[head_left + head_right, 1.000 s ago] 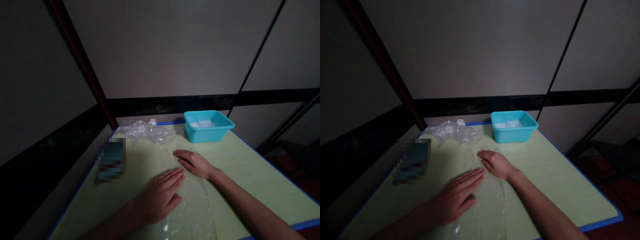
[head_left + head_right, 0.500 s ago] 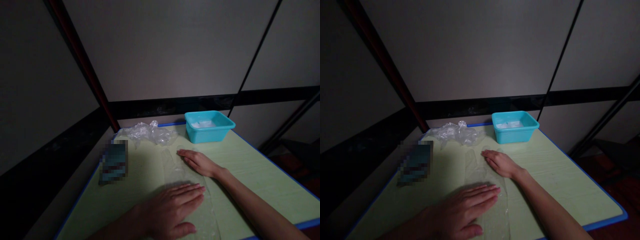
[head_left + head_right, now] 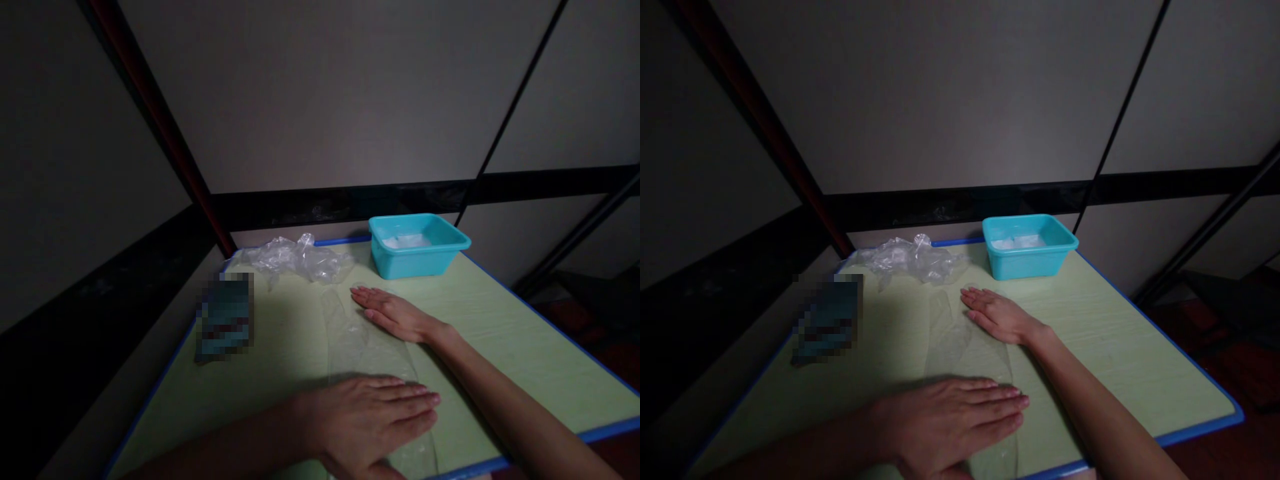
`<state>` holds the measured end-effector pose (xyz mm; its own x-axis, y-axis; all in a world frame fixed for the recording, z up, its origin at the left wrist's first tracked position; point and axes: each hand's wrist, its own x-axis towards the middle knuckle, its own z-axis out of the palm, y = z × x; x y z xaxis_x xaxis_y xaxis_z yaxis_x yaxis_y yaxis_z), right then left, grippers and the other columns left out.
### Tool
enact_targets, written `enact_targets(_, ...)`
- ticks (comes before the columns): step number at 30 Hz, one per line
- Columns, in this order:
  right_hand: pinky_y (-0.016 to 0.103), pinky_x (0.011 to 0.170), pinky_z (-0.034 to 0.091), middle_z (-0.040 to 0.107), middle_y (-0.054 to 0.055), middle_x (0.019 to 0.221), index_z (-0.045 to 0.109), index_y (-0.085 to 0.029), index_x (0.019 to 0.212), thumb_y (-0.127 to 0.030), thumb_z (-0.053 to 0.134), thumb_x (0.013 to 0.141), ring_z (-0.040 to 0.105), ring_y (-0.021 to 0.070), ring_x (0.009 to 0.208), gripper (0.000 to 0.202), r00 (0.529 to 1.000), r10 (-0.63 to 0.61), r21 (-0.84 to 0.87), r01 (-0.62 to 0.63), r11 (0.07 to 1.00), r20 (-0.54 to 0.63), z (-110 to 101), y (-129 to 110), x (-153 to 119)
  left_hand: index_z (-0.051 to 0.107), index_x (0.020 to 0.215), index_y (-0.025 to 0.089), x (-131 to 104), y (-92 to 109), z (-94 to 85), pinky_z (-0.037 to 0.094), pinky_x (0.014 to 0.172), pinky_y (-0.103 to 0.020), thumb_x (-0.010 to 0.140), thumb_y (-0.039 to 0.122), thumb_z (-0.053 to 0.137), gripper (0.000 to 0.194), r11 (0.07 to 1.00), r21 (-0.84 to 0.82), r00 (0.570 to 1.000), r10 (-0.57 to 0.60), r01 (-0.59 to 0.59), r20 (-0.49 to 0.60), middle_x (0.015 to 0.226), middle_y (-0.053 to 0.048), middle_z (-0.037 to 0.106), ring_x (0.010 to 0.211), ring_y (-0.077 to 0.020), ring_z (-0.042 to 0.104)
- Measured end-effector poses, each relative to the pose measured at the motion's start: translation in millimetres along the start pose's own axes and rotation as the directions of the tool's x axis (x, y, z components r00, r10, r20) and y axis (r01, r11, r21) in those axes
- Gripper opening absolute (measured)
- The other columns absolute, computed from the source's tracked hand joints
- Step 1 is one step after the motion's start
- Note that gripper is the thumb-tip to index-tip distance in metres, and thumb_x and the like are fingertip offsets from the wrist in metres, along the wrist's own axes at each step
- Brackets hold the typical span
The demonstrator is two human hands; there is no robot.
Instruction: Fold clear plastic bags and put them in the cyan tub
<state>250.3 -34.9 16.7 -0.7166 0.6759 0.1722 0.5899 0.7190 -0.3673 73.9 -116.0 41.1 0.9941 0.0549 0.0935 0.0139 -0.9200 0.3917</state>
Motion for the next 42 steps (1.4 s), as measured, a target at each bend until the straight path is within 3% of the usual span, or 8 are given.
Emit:
enact_targets(15,0.039,0.104,0.019,0.027,0.01,0.137,0.028,-0.01,0.132,-0.034,0.023,0.091,0.02,0.0192,0.127,0.048,0.997,0.057,-0.064,-0.054,0.997,0.056,1,-1,1,0.028,0.129,0.003,-1,6,3.9,0.014,0.106,-0.029,0.08,0.025,0.039,0.055,0.999,0.045,1.0,0.009,-0.01,0.016,0.139,-0.011,0.023,0.128,-0.0185,0.015)
enact_targets(21,0.039,0.104,0.02,0.029,0.01,0.137,0.029,-0.01,0.131,-0.033,0.023,0.091,0.021,0.0185,0.126,0.047,0.999,0.037,-0.049,-0.035,0.998,0.036,2,-1,0,0.026,0.13,0.002,-2,6,-5.9,0.012,0.106,-0.03,0.083,0.026,0.034,0.053,0.999,0.031,0.997,0.043,-0.045,0.059,0.14,-0.011,0.017,0.129,-0.0183,0.011)
enact_targets(25,0.042,0.103,0.021,0.031,0.009,0.135,0.032,-0.012,0.13,-0.031,0.025,0.09,0.025,0.0187,0.125,0.044,0.998,0.042,-0.056,-0.045,0.997,-0.056,1,1,-1,0.03,0.128,0.004,-5,-2,-19.0,0.018,0.105,-0.032,0.083,0.038,0.039,0.057,0.992,0.076,0.992,-0.09,0.096,-0.084,0.139,-0.013,0.023,0.128,-0.0208,0.018)
enact_targets(27,0.043,0.102,0.022,0.035,0.009,0.134,0.036,-0.013,0.127,-0.029,0.027,0.09,0.029,0.0194,0.123,0.042,0.99,0.053,-0.087,-0.065,0.994,-0.13,0,1,-2,0.039,0.123,0.009,-11,-17,-23.7,0.023,0.103,-0.034,0.085,0.03,0.037,0.044,0.94,0.133,0.934,-0.281,0.314,-0.219,0.133,-0.012,0.036,0.123,-0.0195,0.03)
enact_targets(29,0.043,0.101,0.025,0.04,0.01,0.131,0.041,-0.013,0.124,-0.027,0.028,0.089,0.034,0.0191,0.121,0.04,0.977,0.055,-0.111,-0.079,0.991,-0.207,-2,-1,-4,0.047,0.117,0.01,-18,-39,-26.0,0.029,0.1,-0.033,0.087,0.022,0.031,0.035,0.831,0.166,0.821,-0.455,0.53,-0.344,0.123,-0.011,0.048,0.116,-0.0171,0.041)
enact_targets(32,0.041,0.1,0.028,0.045,0.01,0.126,0.044,-0.013,0.122,-0.025,0.028,0.089,0.04,0.0182,0.117,0.038,0.961,0.017,-0.119,-0.052,0.992,-0.278,-7,-11,-7,0.046,0.117,0.006,-33,-74,-24.2,0.029,0.1,-0.031,0.087,0.019,0.029,0.037,0.719,0.238,0.74,-0.54,0.653,-0.401,0.125,-0.013,0.046,0.118,-0.0175,0.039)
enact_targets(37,0.037,0.102,0.026,0.038,0.011,0.132,0.033,-0.011,0.129,-0.03,0.033,0.088,0.03,0.0173,0.123,0.045,0.966,-0.256,-0.025,0.255,0.967,-0.039,-10,-50,-10,0.034,0.125,0.003,-49,-101,-15.9,0.023,0.102,-0.034,0.086,0.026,0.033,0.045,0.676,0.347,0.758,-0.555,0.651,-0.341,0.135,-0.017,0.03,0.126,-0.0207,0.023)
enact_targets(42,0.035,0.105,0.015,0.025,0.016,0.137,0.021,-0.003,0.133,-0.039,0.035,0.087,0.014,0.0187,0.128,0.06,0.858,-0.486,0.175,0.46,0.871,0.165,-4,-89,-9,0.029,0.128,0.005,-49,-98,-15.2,0.019,0.103,-0.034,0.087,0.037,0.031,0.051,0.669,0.368,0.763,-0.577,0.646,-0.291,0.137,-0.016,0.025,0.127,-0.021,0.019)
